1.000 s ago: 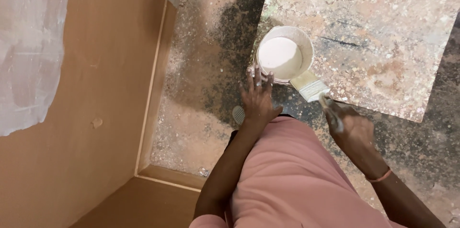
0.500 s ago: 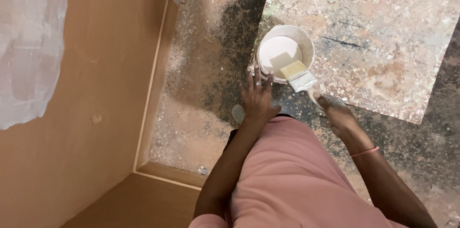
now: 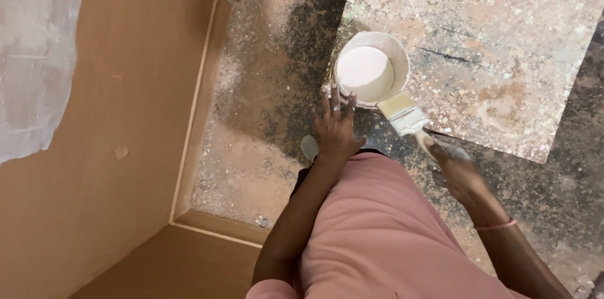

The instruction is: The person paints a wall white using a brush. They repeatedly dip the brush into a bucket of white paint and apply it to the wall in broad strokes, covering a section near a wooden electrical switchboard.

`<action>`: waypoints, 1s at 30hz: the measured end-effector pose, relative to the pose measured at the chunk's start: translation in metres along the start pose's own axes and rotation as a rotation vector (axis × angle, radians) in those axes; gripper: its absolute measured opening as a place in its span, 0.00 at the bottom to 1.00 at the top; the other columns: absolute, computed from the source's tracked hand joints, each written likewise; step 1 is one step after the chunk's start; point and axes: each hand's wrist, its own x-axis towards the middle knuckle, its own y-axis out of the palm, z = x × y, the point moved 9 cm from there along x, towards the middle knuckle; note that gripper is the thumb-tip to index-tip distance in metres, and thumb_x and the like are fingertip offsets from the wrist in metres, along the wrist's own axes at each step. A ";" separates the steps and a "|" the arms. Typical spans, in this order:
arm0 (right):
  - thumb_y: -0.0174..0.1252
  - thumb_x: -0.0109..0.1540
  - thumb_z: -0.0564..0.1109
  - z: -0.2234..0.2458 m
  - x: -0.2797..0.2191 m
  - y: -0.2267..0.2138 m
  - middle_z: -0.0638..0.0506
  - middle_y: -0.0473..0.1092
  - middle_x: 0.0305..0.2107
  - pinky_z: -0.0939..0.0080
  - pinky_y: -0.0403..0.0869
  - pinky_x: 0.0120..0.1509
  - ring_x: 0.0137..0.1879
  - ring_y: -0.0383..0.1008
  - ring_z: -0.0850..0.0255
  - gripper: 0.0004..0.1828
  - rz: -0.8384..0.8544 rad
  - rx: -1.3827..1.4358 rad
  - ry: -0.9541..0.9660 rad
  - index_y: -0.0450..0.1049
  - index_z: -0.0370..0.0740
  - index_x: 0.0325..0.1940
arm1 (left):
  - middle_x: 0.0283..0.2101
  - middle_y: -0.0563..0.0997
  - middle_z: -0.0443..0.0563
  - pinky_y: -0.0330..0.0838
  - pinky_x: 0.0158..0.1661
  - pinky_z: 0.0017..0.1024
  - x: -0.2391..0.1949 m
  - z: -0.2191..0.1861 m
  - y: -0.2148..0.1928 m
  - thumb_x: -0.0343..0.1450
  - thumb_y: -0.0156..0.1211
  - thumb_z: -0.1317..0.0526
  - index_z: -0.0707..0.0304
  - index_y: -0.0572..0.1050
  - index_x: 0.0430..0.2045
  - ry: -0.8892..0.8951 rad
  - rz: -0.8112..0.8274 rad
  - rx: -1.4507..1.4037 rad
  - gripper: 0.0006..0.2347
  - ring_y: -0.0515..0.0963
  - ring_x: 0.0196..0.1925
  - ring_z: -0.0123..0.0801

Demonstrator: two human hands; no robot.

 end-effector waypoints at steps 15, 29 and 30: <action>0.40 0.74 0.53 0.047 0.009 0.036 0.54 0.59 0.10 0.60 0.56 0.14 0.11 0.52 0.65 0.22 -0.471 -1.095 -1.035 0.76 0.39 0.56 | 0.78 0.34 0.63 0.39 0.69 0.67 -0.004 -0.004 -0.007 0.59 0.70 0.35 0.42 0.39 0.75 -0.064 0.060 0.080 0.53 0.34 0.79 0.59; 0.52 0.65 0.49 0.038 -0.032 0.001 0.39 0.75 0.35 0.59 0.66 0.19 0.19 0.69 0.58 0.19 -0.425 -0.928 -0.988 0.78 0.53 0.59 | 0.77 0.43 0.64 0.38 0.70 0.66 -0.013 -0.011 -0.018 0.57 0.76 0.43 0.48 0.49 0.74 -0.091 -0.067 -0.020 0.51 0.40 0.78 0.58; 0.54 0.66 0.50 0.037 -0.031 -0.003 0.40 0.75 0.34 0.58 0.66 0.20 0.19 0.69 0.57 0.16 -0.430 -0.918 -0.965 0.79 0.52 0.56 | 0.77 0.42 0.64 0.38 0.69 0.66 -0.012 -0.011 -0.018 0.57 0.76 0.43 0.48 0.49 0.74 -0.096 -0.075 -0.019 0.51 0.40 0.78 0.58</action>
